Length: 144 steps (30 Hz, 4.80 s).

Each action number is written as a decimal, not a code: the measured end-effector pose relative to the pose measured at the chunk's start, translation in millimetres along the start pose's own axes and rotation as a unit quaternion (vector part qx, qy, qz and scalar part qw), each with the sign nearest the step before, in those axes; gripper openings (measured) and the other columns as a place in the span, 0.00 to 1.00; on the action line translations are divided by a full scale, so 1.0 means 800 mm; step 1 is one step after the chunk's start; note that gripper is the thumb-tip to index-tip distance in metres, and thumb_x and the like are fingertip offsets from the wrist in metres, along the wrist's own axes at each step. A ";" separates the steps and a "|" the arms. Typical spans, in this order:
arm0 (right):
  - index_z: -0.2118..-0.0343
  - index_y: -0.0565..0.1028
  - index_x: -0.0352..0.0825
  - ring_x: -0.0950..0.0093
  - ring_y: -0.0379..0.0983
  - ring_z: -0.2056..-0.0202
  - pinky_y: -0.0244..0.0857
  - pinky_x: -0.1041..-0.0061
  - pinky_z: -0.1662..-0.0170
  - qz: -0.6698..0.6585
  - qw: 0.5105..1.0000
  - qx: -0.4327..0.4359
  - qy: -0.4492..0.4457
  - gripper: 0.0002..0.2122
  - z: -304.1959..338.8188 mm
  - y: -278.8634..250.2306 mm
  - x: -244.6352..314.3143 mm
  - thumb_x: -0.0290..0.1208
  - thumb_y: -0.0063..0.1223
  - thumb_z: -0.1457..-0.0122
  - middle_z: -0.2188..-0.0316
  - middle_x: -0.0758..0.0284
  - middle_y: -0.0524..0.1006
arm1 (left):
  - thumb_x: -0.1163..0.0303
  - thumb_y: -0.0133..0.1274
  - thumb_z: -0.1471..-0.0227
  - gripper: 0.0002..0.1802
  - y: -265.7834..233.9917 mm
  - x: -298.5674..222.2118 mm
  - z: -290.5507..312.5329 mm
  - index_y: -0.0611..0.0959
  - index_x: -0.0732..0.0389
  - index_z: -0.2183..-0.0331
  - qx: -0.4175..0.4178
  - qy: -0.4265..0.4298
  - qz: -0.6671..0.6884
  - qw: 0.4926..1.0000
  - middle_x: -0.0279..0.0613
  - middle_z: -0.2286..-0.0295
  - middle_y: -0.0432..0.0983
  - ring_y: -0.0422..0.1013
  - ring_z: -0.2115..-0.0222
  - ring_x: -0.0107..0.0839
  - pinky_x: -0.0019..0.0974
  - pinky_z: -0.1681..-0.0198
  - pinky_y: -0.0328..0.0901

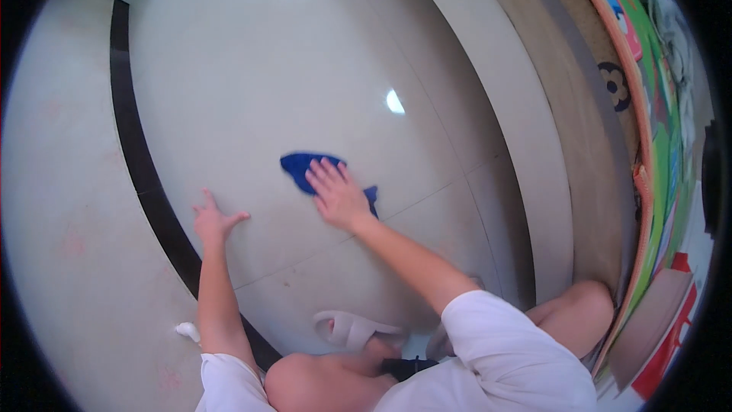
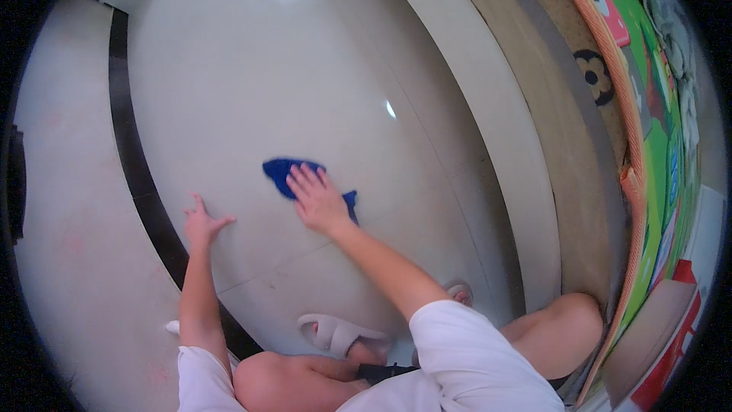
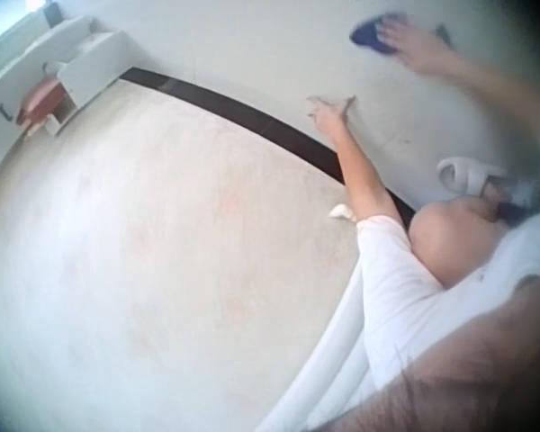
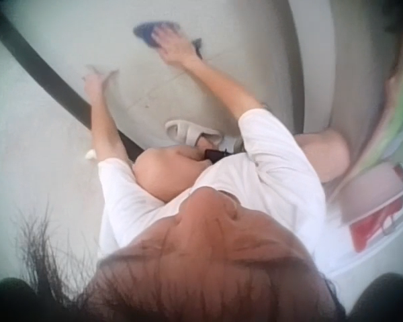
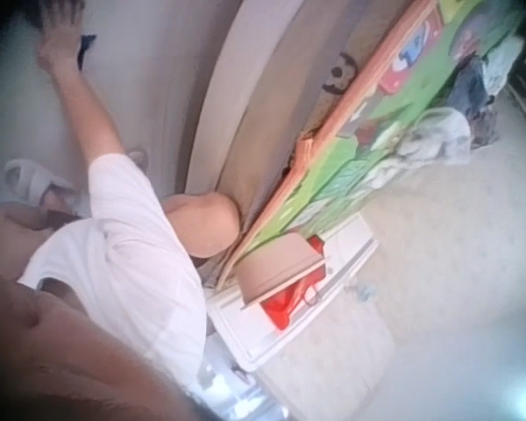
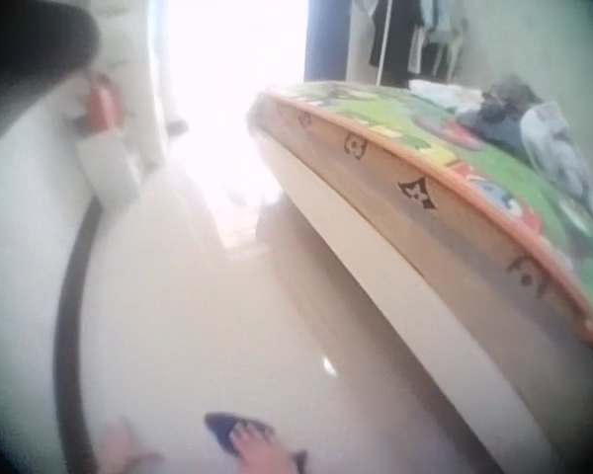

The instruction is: The person cleans the floor by hand using a blue cloth. The person first moves a small white shelf aside, then wipes the floor area with the cloth, rinses and wrings out the cloth in a basin of water, and continues wiping the floor near a wall and radiator.

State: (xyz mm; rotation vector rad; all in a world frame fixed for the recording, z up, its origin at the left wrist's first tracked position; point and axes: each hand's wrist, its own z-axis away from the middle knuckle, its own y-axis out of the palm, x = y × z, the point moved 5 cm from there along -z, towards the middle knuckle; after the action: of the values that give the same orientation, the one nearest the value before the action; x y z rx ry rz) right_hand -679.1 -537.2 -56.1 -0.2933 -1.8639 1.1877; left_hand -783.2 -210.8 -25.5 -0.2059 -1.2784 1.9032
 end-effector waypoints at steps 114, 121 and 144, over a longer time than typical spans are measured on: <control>0.30 0.28 0.34 0.45 0.23 0.29 0.35 0.50 0.29 0.372 0.786 0.491 0.055 0.60 -0.020 -0.145 -0.113 0.67 0.55 0.49 0.29 0.45 0.24 | 0.55 0.49 0.43 0.40 0.363 -0.010 0.484 0.58 0.50 0.32 -0.138 -0.438 0.312 0.832 0.47 0.31 0.46 0.42 0.31 0.48 0.62 0.32 0.41; 0.29 0.51 0.44 0.54 0.39 0.28 0.39 0.52 0.30 0.234 0.940 0.232 -0.091 0.33 0.029 -0.151 -0.122 0.49 0.44 0.34 0.27 0.57 0.44 | 0.55 0.49 0.43 0.40 0.359 -0.007 0.491 0.58 0.49 0.32 -0.119 -0.449 0.311 0.829 0.46 0.31 0.45 0.42 0.30 0.48 0.61 0.31 0.41; 0.36 0.65 0.36 0.61 0.51 0.31 0.38 0.55 0.29 0.016 0.962 0.144 -0.232 0.26 0.115 0.163 0.290 0.41 0.43 0.35 0.32 0.61 0.60 | 0.58 0.52 0.46 0.44 0.356 0.003 0.500 0.56 0.51 0.31 -0.155 -0.433 0.264 0.848 0.48 0.31 0.45 0.43 0.31 0.49 0.63 0.33 0.42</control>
State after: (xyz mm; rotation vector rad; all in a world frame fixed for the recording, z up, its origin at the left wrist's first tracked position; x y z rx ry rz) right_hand -917.4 -387.5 -49.9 0.1321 -2.0420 1.6326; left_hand -1151.1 -532.1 -72.7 0.2002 -2.3348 2.3435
